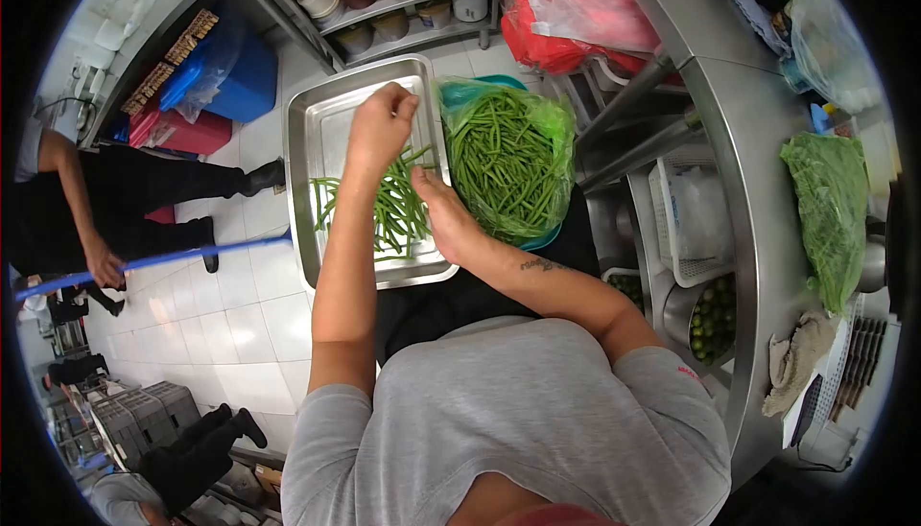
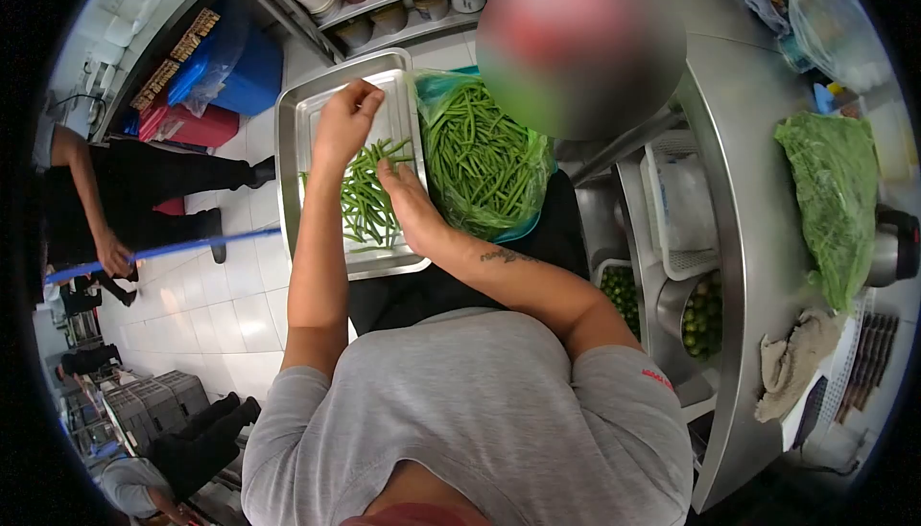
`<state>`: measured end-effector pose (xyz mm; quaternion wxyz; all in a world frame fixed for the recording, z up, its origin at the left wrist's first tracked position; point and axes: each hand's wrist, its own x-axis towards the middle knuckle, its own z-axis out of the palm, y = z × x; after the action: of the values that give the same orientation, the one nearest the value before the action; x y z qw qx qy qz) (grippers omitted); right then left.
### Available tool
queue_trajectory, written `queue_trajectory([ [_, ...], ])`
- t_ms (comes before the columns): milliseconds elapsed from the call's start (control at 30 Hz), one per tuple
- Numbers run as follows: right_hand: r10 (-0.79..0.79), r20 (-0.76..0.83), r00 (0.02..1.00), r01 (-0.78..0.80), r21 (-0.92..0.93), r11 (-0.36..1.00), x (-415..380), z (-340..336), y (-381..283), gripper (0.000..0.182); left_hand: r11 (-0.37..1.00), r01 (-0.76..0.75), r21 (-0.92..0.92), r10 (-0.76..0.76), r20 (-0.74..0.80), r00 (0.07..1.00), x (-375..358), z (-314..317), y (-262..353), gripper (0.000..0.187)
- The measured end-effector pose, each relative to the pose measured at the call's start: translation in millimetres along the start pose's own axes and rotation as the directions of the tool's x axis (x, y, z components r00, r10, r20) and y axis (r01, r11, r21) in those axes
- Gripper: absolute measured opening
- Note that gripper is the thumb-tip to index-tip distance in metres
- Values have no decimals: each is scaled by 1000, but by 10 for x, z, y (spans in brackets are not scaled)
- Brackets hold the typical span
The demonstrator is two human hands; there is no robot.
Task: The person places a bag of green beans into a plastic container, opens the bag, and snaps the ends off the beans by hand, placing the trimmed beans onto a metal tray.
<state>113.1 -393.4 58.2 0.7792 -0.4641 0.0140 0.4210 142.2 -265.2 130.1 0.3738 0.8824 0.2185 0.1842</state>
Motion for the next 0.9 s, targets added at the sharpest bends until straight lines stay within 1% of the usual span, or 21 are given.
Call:
queue_trajectory([
  [33, -39, -32, 999, 39, -9, 999, 38, -33, 51, 46, 999, -42, -31, 42, 0, 999, -53, 49, 65, 19],
  [67, -78, -67, 995, 77, -21, 997, 68, -75, 96, 47, 998, -32, -52, 34, 46, 998, -99, 94, 136, 18],
  [167, -222, 145, 964, 226, -12, 974, -117, -293, -305, 38, 991, -130, -1, 130, 52, 990, -181, 245, 237, 18],
  [200, -358, 68, 931, 363, -98, 927, -208, -335, -486, 34, 988, -157, 5, 156, 22, 987, -187, 280, 255, 18],
  [233, -490, 4, 871, 482, -195, 854, -284, -425, -637, 29, 989, -149, 3, 148, 88, 985, -205, 336, 273, 18],
  [267, -591, -61, 804, 538, -350, 767, -313, -625, -757, 26, 990, -141, 2, 139, 152, 979, -236, 411, 288, 19],
  [300, -688, -104, 718, 560, -500, 660, -323, -844, -894, 23, 991, -132, 2, 128, 214, 968, -283, 501, 313, 19],
  [367, -656, -321, 683, 483, -476, 735, -230, -1299, -1017, 20, 965, -241, 104, 168, 459, 872, -486, 766, 451, 27],
  [400, -584, -364, 725, 460, -376, 805, -206, -1546, -1023, 19, 955, -267, 126, 187, 445, 876, -629, 960, 477, 32],
  [433, -525, -407, 748, 377, -391, 840, -241, -1618, -1065, 18, 945, -293, 147, 205, 431, 879, -752, 1137, 475, 37],
  [500, -479, -412, 775, 337, -371, 865, -288, -1651, -1033, 17, 944, -286, 165, 176, 479, 860, -857, 1312, 500, 38],
  [533, -469, -395, 790, 332, -368, 869, -298, -1647, -1023, 16, 943, -283, 174, 163, 500, 850, -864, 1353, 511, 38],
  [600, -445, -363, 818, 318, -358, 878, -316, -1606, -972, 15, 949, -261, 175, 138, 515, 846, -846, 1346, 494, 33],
  [633, -471, -339, 814, 341, -377, 861, -322, -1591, -963, 14, 952, -250, 177, 125, 522, 844, -824, 1313, 476, 30],
  [667, -497, -312, 809, 366, -394, 843, -317, -1571, -964, 14, 973, -215, 78, 157, 457, 876, -783, 1281, 397, 29],
  [767, -556, -184, 811, 450, -411, 793, -303, -1488, -993, 14, 977, -173, -124, 207, 363, 909, -581, 1057, 189, 34],
  [800, -569, -134, 811, 478, -410, 777, -309, -1451, -1007, 15, 956, -261, -135, 286, 229, 930, -545, 992, 154, 34],
  [900, -516, 34, 856, 472, -457, 754, -329, -1254, -1038, 23, 948, 38, -317, 86, 368, 926, -431, 783, 130, 32],
])
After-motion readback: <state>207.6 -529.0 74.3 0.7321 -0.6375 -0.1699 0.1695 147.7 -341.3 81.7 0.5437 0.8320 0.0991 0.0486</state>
